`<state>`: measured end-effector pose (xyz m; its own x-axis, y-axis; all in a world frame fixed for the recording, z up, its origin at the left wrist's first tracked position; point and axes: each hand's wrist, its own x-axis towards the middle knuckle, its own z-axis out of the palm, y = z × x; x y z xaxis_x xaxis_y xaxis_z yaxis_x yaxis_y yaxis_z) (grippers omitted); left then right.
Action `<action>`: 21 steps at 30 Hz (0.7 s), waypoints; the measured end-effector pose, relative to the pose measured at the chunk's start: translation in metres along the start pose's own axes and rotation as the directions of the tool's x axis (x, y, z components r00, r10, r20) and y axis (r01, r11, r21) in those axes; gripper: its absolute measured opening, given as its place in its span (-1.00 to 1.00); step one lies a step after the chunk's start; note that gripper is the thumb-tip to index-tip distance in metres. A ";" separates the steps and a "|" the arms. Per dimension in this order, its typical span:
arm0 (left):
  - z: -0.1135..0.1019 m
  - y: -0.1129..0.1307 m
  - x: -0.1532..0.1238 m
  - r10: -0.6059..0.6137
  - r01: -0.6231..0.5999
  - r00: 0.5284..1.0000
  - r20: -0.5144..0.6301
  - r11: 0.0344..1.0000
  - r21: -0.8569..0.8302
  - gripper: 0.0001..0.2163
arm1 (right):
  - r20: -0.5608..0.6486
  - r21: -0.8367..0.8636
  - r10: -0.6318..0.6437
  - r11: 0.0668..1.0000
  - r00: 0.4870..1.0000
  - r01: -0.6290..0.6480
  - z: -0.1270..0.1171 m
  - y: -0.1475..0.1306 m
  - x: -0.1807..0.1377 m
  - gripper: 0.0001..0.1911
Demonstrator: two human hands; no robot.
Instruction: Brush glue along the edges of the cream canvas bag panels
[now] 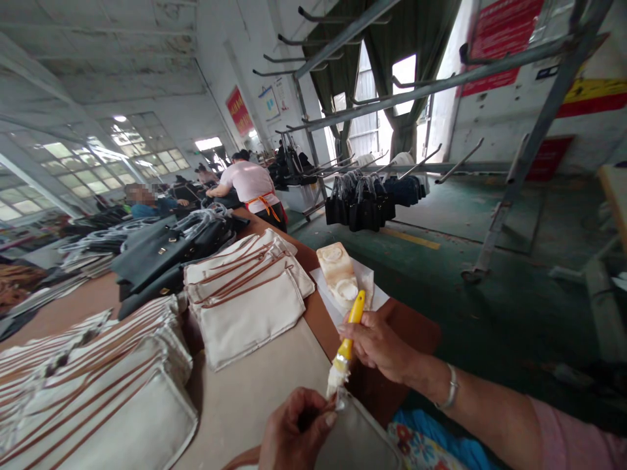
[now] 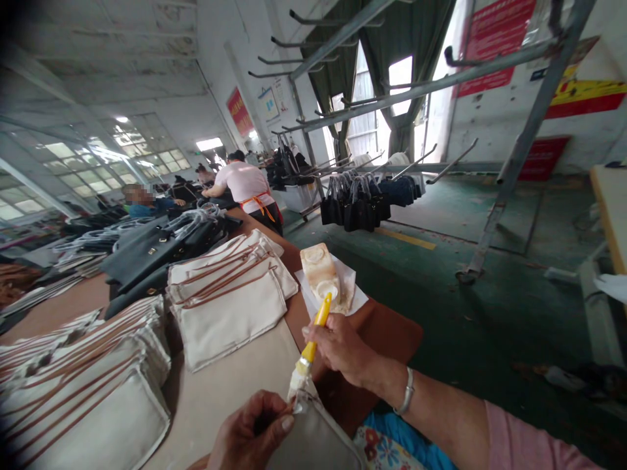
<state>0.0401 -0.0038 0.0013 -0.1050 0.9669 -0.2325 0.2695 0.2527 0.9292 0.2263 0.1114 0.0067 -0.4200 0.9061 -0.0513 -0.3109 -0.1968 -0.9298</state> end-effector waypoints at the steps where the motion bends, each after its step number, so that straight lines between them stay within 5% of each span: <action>1: 0.000 0.000 0.000 -0.006 0.006 1.000 0.001 1.000 0.000 -0.60 | 0.034 0.042 0.031 0.999 0.999 -0.032 -0.001 0.000 0.001 -0.68; 4: 0.001 0.001 0.001 -0.011 0.011 1.000 0.015 1.000 0.007 -0.59 | 0.078 0.121 0.050 0.991 0.996 -0.060 -0.009 -0.004 0.004 -0.70; 9: 0.001 0.000 0.005 0.018 -0.020 0.998 0.053 0.999 0.042 -0.57 | -0.026 0.098 0.024 0.995 0.999 -0.022 -0.012 0.001 0.011 -0.68; 13: -0.005 -0.009 0.006 0.083 -0.095 0.995 0.062 0.968 0.231 -0.57 | 0.034 0.113 0.083 0.990 0.996 -0.087 -0.005 0.009 0.006 -0.73; 15: -0.010 -0.020 0.002 0.143 -0.149 0.989 0.048 0.879 0.453 -0.58 | -0.006 0.148 0.069 0.987 0.998 -0.067 -0.009 0.010 0.001 -0.72; 18: -0.018 -0.042 -0.009 0.238 -0.136 0.971 -0.008 0.581 0.803 -0.66 | -0.112 0.148 0.034 0.989 0.993 -0.017 -0.022 0.015 -0.001 -0.59; 21: -0.028 -0.054 -0.021 0.262 -0.030 0.961 -0.087 0.412 0.911 -0.76 | -0.113 0.138 0.062 0.989 0.992 -0.046 -0.030 0.022 -0.002 -0.51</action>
<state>0.0007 -0.0391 -0.0363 -0.1136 0.9925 0.0451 0.9860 0.1070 0.1278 0.2458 0.1159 -0.0242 -0.3394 0.9287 -0.1496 -0.4061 -0.2881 -0.8672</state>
